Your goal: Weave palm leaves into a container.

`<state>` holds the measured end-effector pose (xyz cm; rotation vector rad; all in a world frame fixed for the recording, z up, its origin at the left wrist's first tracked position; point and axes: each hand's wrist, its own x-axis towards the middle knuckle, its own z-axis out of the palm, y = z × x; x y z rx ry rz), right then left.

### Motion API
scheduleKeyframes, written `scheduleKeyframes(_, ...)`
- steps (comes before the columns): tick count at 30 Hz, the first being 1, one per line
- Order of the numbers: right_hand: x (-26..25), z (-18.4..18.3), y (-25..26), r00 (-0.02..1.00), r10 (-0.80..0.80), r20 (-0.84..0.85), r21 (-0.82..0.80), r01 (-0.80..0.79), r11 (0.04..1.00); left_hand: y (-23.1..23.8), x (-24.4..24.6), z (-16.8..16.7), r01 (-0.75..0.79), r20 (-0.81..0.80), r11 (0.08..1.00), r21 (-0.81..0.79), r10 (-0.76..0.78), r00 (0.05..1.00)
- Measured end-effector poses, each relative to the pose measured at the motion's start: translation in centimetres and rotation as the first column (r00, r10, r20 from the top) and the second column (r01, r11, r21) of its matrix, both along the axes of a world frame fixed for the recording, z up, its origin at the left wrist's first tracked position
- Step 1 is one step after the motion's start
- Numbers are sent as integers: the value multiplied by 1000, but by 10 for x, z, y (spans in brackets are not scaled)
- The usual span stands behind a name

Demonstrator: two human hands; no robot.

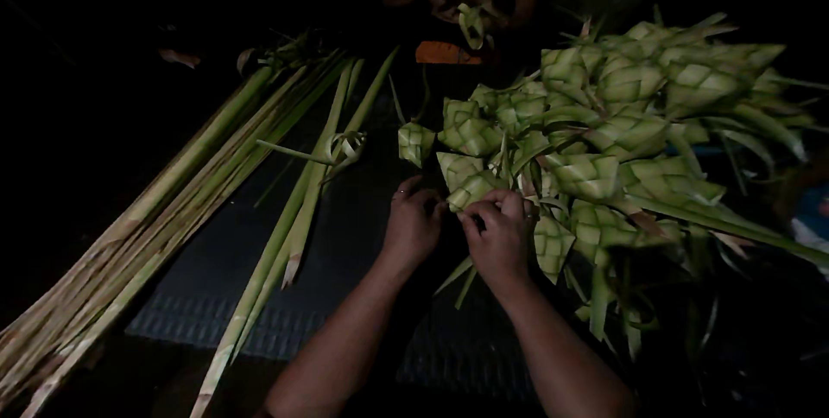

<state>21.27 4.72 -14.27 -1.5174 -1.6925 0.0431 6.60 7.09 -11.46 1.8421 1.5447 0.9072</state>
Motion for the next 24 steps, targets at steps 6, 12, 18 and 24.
scheduleKeyframes(6, -4, -3, 1, 1000, -2, 21, 10, 2, 1000, 0, -1, 4, 0, -120, 999, -48, -5, 993)
scheduleKeyframes(12, -5, -8, 2, 998, -4, 62, 2, 4, 1000, 4, -1, 0, 1, -187, 993, -115, -23, 982)
scheduleKeyframes(18, -5, -3, 1, 997, 11, 71, -74, -6, 997, 13, -6, -3, 58, 172, 917, -394, 12, 985)
scheduleKeyframes(24, -4, 1, -1, 999, 21, 33, -99, -17, 995, 13, -10, 4, 113, 360, 860, -498, 86, 929)
